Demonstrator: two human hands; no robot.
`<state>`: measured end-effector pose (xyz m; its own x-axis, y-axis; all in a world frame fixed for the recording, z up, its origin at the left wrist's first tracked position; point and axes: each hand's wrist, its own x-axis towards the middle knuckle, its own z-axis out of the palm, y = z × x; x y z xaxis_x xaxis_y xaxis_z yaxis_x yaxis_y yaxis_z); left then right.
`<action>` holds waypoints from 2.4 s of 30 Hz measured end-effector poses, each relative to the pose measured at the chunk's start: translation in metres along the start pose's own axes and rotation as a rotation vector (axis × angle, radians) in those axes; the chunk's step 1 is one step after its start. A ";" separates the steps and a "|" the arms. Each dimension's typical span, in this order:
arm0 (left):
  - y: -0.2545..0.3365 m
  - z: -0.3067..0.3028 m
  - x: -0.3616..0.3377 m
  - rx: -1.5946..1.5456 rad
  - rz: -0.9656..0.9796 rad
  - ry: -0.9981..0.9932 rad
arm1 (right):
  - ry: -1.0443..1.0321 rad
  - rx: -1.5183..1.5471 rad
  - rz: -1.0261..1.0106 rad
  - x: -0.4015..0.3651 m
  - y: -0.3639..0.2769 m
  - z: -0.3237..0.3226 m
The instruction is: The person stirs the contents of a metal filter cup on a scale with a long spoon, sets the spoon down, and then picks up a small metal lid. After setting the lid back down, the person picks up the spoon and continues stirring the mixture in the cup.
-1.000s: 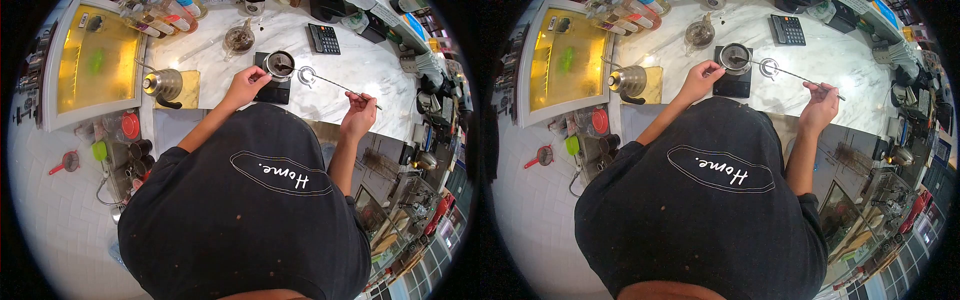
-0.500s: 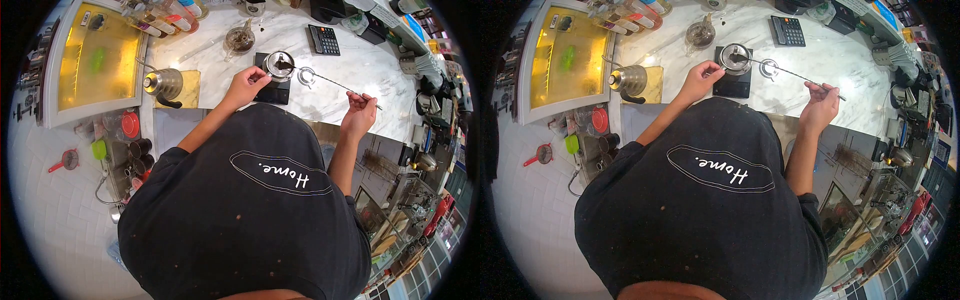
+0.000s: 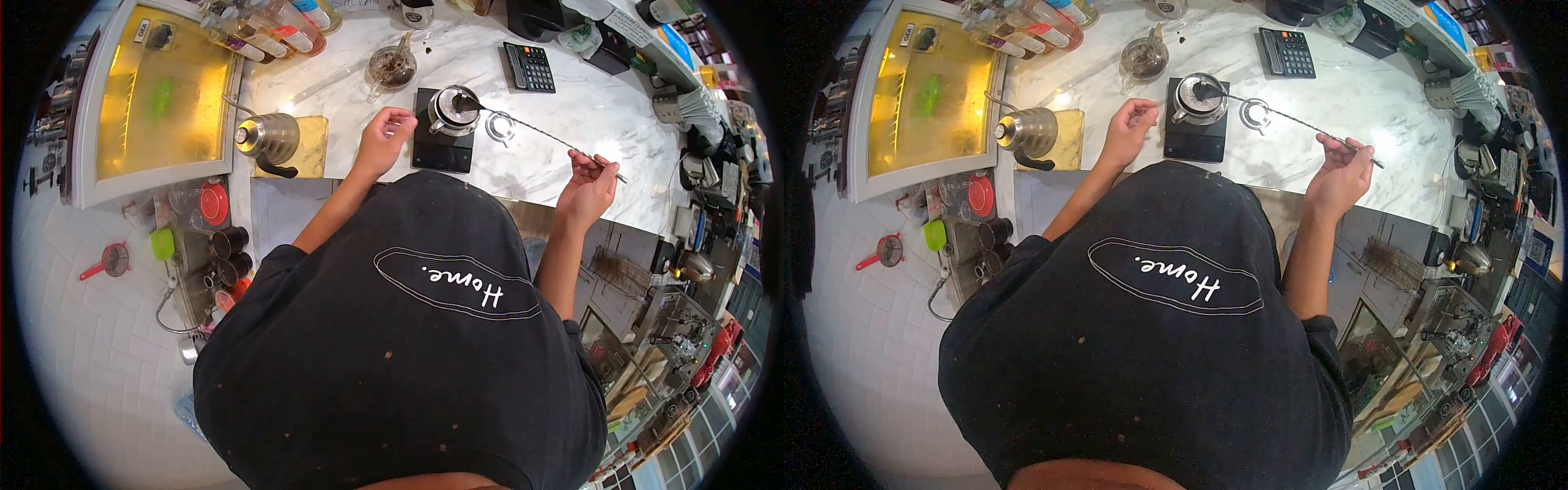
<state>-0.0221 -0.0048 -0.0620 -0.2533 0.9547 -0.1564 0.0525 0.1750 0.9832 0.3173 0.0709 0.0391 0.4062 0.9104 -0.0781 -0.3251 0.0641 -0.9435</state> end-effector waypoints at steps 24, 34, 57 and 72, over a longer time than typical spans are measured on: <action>-0.085 -0.012 0.014 1.008 0.245 0.404 | -0.030 0.097 -0.028 0.022 -0.018 0.039; -0.078 -0.018 0.020 1.048 0.244 0.352 | -0.082 0.152 0.002 0.044 -0.011 0.072; -0.067 -0.027 0.031 1.112 0.099 0.205 | -0.090 0.018 0.208 0.101 0.072 0.162; -0.064 -0.031 0.041 1.137 -0.012 0.128 | -0.078 -0.005 0.282 0.121 0.111 0.185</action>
<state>-0.0660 0.0154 -0.1285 -0.3528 0.9313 -0.0907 0.8763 0.3629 0.3170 0.1721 0.2635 -0.0150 0.2336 0.9206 -0.3130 -0.4118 -0.1980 -0.8895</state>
